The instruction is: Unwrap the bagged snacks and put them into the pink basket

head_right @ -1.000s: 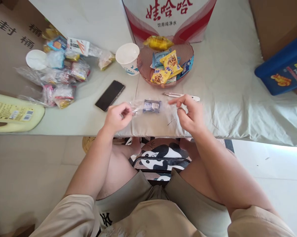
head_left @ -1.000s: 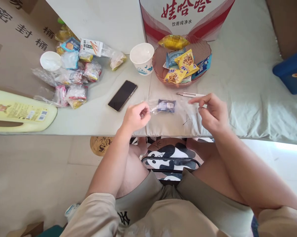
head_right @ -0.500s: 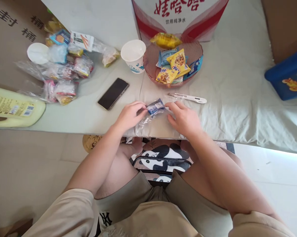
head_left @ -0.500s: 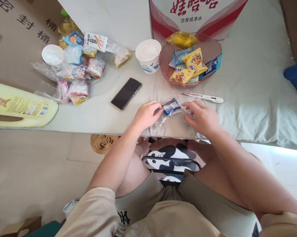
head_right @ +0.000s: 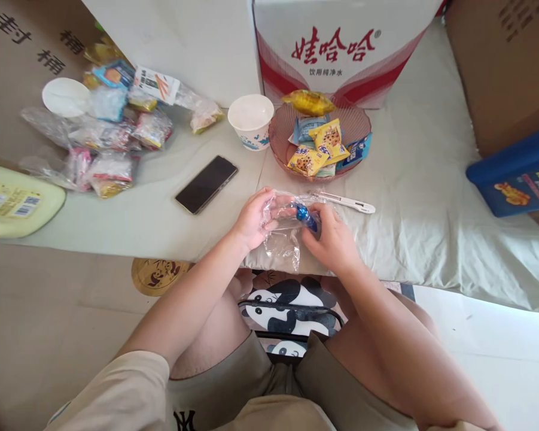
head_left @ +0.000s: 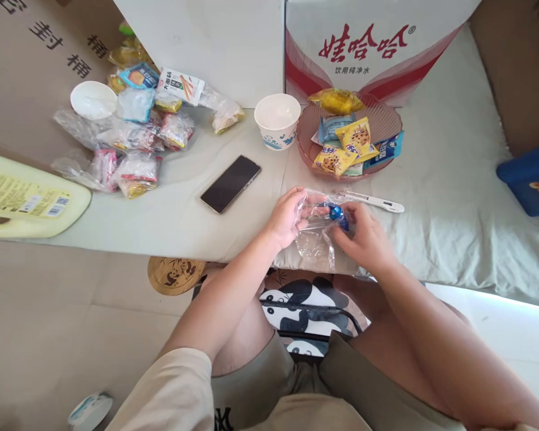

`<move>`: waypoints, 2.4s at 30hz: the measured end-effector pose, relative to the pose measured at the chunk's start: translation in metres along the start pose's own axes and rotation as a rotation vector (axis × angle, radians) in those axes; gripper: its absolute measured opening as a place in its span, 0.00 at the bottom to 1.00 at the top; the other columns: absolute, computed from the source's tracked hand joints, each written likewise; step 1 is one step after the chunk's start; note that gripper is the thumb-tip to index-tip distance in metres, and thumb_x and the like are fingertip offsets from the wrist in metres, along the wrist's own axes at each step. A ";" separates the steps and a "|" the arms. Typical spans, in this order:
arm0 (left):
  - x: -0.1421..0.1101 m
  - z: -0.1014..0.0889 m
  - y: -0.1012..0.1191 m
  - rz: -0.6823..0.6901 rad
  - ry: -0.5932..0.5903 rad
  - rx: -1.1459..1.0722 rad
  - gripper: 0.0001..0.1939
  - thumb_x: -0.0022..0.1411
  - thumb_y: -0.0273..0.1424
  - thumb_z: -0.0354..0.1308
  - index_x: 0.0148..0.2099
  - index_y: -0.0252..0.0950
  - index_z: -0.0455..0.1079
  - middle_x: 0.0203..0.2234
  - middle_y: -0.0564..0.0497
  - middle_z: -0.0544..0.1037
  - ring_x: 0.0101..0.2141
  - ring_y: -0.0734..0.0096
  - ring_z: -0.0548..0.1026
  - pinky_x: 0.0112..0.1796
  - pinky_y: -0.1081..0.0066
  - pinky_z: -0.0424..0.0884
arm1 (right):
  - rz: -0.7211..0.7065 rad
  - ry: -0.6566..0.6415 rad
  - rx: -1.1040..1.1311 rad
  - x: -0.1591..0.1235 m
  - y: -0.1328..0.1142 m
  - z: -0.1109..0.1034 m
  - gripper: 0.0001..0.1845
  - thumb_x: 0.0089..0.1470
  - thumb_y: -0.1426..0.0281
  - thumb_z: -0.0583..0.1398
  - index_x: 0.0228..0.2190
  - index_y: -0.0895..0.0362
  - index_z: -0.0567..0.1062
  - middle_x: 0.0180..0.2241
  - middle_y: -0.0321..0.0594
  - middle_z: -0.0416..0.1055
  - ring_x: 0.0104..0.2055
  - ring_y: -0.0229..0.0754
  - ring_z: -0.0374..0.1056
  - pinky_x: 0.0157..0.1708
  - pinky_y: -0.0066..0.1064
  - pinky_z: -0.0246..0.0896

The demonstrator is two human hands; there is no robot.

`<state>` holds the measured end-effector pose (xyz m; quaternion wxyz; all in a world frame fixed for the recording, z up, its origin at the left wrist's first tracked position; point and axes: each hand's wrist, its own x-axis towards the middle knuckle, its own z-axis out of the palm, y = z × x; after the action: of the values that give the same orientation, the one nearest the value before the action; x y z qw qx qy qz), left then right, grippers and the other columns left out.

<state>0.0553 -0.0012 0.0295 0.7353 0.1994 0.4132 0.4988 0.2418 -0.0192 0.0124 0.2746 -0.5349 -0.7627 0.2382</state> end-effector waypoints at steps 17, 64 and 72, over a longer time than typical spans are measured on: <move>0.012 0.014 0.000 -0.214 -0.154 -0.334 0.09 0.56 0.30 0.56 0.27 0.35 0.61 0.19 0.56 0.68 0.12 0.85 0.55 0.12 0.81 0.43 | 0.045 0.057 0.218 0.006 0.003 0.012 0.20 0.56 0.62 0.61 0.49 0.51 0.67 0.47 0.45 0.71 0.46 0.47 0.72 0.44 0.44 0.71; 0.011 -0.022 0.034 0.130 0.235 -0.146 0.11 0.53 0.29 0.56 0.25 0.37 0.55 0.16 0.60 0.59 0.11 0.86 0.51 0.13 0.81 0.39 | 0.189 0.237 0.591 0.032 -0.013 0.004 0.17 0.61 0.57 0.55 0.48 0.52 0.69 0.40 0.43 0.76 0.43 0.45 0.75 0.44 0.41 0.71; -0.001 -0.011 0.026 -0.234 -0.176 -0.010 0.10 0.54 0.36 0.61 0.31 0.37 0.65 0.15 0.57 0.64 0.10 0.85 0.50 0.14 0.81 0.39 | -0.127 -0.173 0.381 0.022 -0.008 0.000 0.29 0.49 0.58 0.66 0.51 0.53 0.70 0.52 0.48 0.74 0.55 0.52 0.69 0.54 0.46 0.65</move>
<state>0.0315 0.0080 0.0419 0.8228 0.1892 0.3651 0.3922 0.2303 -0.0009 0.0214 0.3187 -0.4017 -0.7567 0.4055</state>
